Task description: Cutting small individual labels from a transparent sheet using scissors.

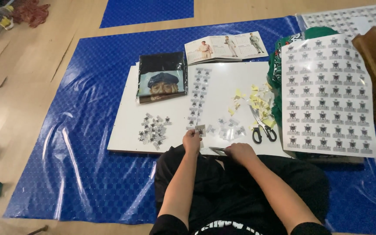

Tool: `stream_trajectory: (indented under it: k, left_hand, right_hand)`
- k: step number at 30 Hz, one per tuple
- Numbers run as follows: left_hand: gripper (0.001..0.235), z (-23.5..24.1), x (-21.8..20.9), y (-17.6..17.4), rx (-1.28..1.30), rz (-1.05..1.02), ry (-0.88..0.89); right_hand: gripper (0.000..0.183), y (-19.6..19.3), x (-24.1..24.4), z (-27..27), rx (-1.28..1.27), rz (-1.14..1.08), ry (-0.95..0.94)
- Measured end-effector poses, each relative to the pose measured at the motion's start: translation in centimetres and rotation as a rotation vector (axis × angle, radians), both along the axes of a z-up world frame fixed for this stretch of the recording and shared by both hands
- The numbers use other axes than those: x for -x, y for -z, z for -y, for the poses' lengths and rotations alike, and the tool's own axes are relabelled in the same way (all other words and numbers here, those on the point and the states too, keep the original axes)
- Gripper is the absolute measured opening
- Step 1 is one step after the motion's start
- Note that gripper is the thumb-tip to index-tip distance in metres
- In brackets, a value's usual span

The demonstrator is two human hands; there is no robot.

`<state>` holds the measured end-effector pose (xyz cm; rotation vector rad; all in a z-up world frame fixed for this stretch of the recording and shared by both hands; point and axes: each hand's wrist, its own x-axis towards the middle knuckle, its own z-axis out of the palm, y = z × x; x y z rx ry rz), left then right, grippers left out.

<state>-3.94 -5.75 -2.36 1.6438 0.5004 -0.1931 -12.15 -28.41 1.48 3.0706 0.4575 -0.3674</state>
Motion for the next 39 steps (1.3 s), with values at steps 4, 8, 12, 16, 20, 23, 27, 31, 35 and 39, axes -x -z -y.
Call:
stream_trajectory:
  k: [4,8,12,16,20,23,27,31,35,39]
  left_hand:
    - [0.032,-0.2,0.5,-0.7,-0.038,0.005,0.032]
    - [0.039,-0.2,0.8,-1.7,-0.023,0.001,0.095]
    - [0.04,0.1,0.3,-1.0,-0.054,0.001,0.168]
    - [0.041,0.6,-0.2,-0.5,-0.029,0.01,0.185]
    - [0.04,0.5,-0.7,1.3,-0.143,-0.006,0.262]
    - [0.042,0.8,0.3,0.2,-0.025,-0.031,0.209]
    - [0.053,1.8,3.2,-6.2,0.21,-0.106,0.173]
    - [0.051,3.2,3.4,-2.3,0.272,-0.059,0.201]
    - [0.04,2.5,3.0,-1.8,0.338,-0.084,0.153]
    - [0.037,2.8,2.1,-2.1,0.295,-0.125,0.13]
  right_hand:
    - [0.023,-1.4,-0.3,1.6,0.022,-0.032,0.066]
    - [0.017,-5.3,-0.1,5.9,0.156,-0.17,0.147]
    - [0.023,-5.0,-0.6,12.6,0.245,-0.125,0.382]
    - [0.016,-8.5,0.2,12.2,0.128,-0.045,0.535]
    - [0.036,-10.6,1.7,10.0,0.001,-0.177,0.622]
    - [0.038,-9.1,1.9,9.7,-0.032,-0.278,0.609]
    - [0.042,-4.6,1.0,11.9,-0.012,-0.252,0.678]
    - [0.043,-3.7,-0.6,12.3,-0.148,-0.141,0.781]
    - [0.053,-5.2,-0.6,11.6,-0.215,-0.128,0.829]
    - [0.052,-7.3,-0.4,11.2,-0.238,-0.061,0.898]
